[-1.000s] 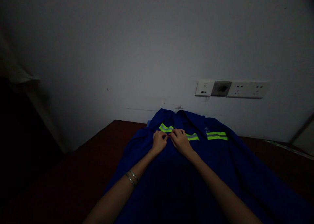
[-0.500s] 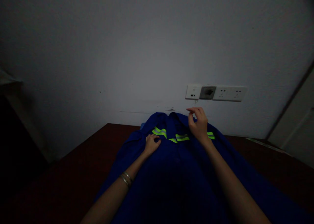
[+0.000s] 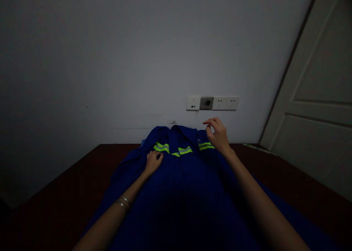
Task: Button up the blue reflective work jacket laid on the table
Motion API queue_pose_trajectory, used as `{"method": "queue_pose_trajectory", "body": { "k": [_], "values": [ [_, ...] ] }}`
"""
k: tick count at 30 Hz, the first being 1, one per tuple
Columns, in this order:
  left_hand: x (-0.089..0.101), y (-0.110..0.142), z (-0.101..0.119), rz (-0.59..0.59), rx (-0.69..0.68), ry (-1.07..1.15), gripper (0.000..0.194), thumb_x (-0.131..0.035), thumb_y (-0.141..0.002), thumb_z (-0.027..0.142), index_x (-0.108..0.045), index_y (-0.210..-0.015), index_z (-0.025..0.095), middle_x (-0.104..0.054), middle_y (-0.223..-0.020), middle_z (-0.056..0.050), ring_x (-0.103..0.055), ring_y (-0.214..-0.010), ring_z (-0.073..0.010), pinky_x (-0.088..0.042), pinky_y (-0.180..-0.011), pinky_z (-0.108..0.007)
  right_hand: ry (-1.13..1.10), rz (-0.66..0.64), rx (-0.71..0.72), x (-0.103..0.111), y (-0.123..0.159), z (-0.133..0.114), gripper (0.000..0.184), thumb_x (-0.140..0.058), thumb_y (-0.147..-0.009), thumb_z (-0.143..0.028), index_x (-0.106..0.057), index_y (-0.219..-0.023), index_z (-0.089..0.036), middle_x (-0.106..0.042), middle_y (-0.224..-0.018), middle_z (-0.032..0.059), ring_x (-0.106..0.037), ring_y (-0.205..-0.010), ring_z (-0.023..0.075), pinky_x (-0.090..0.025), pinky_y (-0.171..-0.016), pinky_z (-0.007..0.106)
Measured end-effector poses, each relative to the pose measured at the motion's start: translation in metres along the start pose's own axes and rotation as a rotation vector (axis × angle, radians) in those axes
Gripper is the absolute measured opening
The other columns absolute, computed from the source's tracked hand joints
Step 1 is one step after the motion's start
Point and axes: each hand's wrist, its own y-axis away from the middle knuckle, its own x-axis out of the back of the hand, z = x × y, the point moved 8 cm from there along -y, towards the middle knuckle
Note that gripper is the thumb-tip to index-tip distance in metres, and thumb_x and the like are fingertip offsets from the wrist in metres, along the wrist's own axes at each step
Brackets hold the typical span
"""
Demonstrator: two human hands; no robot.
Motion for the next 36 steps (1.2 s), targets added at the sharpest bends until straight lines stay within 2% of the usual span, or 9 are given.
{"method": "queue_pose_trajectory", "body": {
  "k": [11,16,20,23,26,30,33,36],
  "values": [
    [-0.007,-0.003,0.001,-0.020,-0.036,-0.087,0.033,-0.034,-0.086,0.030,-0.064,-0.080,0.017,-0.063,-0.087,-0.006,-0.052,-0.086,-0.0187,-0.036,-0.080,-0.031,0.084,-0.056,-0.054,0.022,0.033,0.040,0.022,-0.042,-0.073,-0.009,-0.058,-0.086,-0.017,-0.051,-0.091,0.0073,-0.050,-0.082,0.0187,-0.040,-0.075,0.032],
    [0.006,-0.001,0.005,0.089,-0.043,-0.020,0.028,-0.038,-0.083,0.030,-0.063,-0.080,0.017,-0.063,-0.084,-0.005,-0.053,-0.084,-0.0183,-0.038,-0.078,-0.030,0.090,-0.074,-0.061,0.024,0.034,0.049,0.022,-0.042,-0.073,-0.009,-0.058,-0.085,-0.018,-0.051,-0.091,0.0068,-0.051,-0.079,0.0176,-0.040,-0.075,0.031],
    [0.022,-0.007,0.029,0.210,-0.078,0.055,0.021,-0.043,-0.081,0.029,-0.061,-0.076,0.019,-0.062,-0.083,-0.003,-0.052,-0.085,-0.0172,-0.039,-0.079,-0.028,0.088,-0.096,-0.090,0.022,0.034,0.054,0.021,-0.042,-0.074,-0.010,-0.058,-0.084,-0.017,-0.051,-0.091,0.0068,-0.051,-0.078,0.0168,-0.041,-0.075,0.030],
    [0.019,-0.015,0.070,0.220,-0.168,0.116,0.019,-0.046,-0.080,0.029,-0.060,-0.074,0.019,-0.061,-0.081,-0.003,-0.052,-0.084,-0.0158,-0.038,-0.080,-0.028,0.083,-0.142,-0.097,0.015,0.036,0.056,0.020,-0.043,-0.073,-0.011,-0.059,-0.083,-0.017,-0.051,-0.092,0.0072,-0.052,-0.079,0.0170,-0.041,-0.075,0.030],
    [-0.004,-0.018,0.125,0.119,-0.310,0.149,0.018,-0.046,-0.081,0.028,-0.061,-0.077,0.018,-0.061,-0.081,-0.003,-0.051,-0.083,-0.0155,-0.038,-0.080,-0.029,0.062,-0.170,-0.096,0.008,0.038,0.056,0.019,-0.043,-0.073,-0.011,-0.059,-0.083,-0.017,-0.051,-0.093,0.0075,-0.052,-0.079,0.0167,-0.041,-0.075,0.030],
    [-0.059,-0.012,0.187,-0.118,-0.470,0.116,0.015,-0.052,-0.078,0.028,-0.062,-0.085,0.019,-0.060,-0.091,-0.004,-0.050,-0.090,-0.0174,-0.037,-0.080,-0.031,0.012,-0.178,-0.110,0.001,0.040,0.059,0.020,-0.042,-0.074,-0.010,-0.058,-0.082,-0.017,-0.052,-0.091,0.0062,-0.052,-0.081,0.0156,-0.041,-0.077,0.029],
    [-0.091,-0.009,0.209,-0.195,-0.524,0.072,0.021,-0.055,-0.076,0.029,-0.060,-0.093,0.018,-0.059,-0.095,-0.006,-0.050,-0.091,-0.0188,-0.037,-0.082,-0.032,-0.047,-0.162,-0.138,-0.001,0.040,0.064,0.020,-0.041,-0.074,-0.010,-0.059,-0.081,-0.017,-0.052,-0.089,0.0057,-0.052,-0.083,0.0149,-0.042,-0.078,0.027],
    [-0.110,-0.011,0.214,-0.232,-0.539,0.008,0.024,-0.054,-0.077,0.029,-0.059,-0.097,0.017,-0.060,-0.098,-0.006,-0.049,-0.093,-0.0205,-0.037,-0.080,-0.032,-0.089,-0.164,-0.164,-0.002,0.041,0.069,0.020,-0.041,-0.073,-0.010,-0.059,-0.080,-0.017,-0.053,-0.087,0.0051,-0.051,-0.083,0.0147,-0.042,-0.077,0.027]
  ]
}}
